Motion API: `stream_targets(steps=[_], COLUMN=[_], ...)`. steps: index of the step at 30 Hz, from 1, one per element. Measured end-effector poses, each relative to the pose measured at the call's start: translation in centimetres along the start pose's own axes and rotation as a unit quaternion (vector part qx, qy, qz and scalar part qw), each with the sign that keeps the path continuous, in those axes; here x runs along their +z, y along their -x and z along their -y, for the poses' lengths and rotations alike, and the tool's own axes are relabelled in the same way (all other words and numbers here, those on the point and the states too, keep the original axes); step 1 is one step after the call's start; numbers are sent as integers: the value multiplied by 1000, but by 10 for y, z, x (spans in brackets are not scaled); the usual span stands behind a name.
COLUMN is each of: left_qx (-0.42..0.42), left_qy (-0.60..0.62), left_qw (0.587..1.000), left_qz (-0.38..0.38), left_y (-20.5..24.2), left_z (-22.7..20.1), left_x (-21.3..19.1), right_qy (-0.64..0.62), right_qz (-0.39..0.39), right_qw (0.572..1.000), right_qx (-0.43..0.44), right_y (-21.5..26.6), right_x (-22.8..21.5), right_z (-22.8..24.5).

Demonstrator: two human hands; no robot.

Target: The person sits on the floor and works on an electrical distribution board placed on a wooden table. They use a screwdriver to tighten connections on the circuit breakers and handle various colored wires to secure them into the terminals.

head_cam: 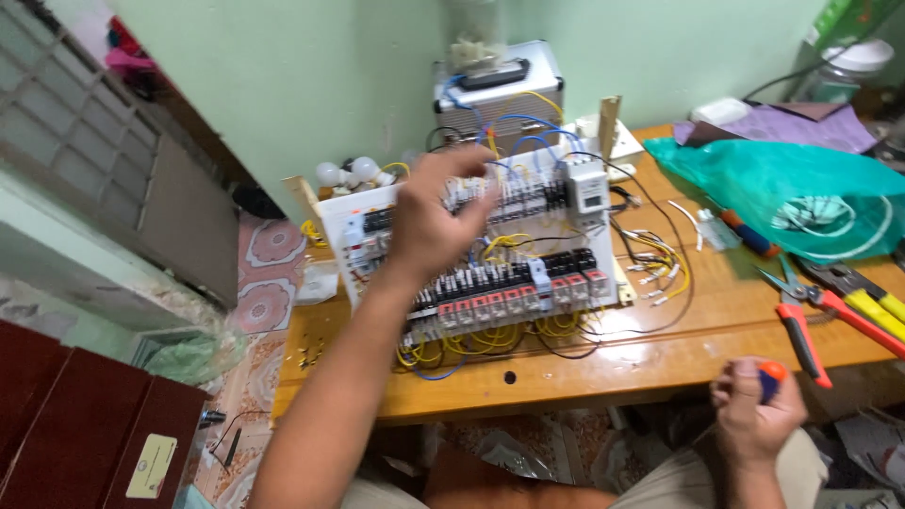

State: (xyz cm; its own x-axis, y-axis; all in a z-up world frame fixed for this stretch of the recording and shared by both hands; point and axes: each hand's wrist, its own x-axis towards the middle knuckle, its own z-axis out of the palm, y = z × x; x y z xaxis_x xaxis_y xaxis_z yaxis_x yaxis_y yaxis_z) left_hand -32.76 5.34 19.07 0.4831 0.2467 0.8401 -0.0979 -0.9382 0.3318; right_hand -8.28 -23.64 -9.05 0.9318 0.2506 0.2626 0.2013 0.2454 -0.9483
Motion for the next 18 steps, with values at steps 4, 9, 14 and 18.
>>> stream_targets(steps=[4, 9, 14, 18], left_qx=[-278, -440, -463, -396], left_qy=[-137, -162, -128, -183], left_qw=[951, 866, 837, 869], left_qz=[12, 174, 264, 234], left_y=[5, -2, -14, 15], left_z=[50, 57, 42, 90], left_x=[-54, -57, -56, -43], right_qy=[-52, 23, 108, 192], right_qz=[83, 330, 428, 422], right_qw=[993, 930, 858, 796], right_qx=[-58, -160, -263, -390], right_y=[5, 25, 37, 37], right_x=[22, 76, 155, 218], right_z=[63, 183, 247, 243])
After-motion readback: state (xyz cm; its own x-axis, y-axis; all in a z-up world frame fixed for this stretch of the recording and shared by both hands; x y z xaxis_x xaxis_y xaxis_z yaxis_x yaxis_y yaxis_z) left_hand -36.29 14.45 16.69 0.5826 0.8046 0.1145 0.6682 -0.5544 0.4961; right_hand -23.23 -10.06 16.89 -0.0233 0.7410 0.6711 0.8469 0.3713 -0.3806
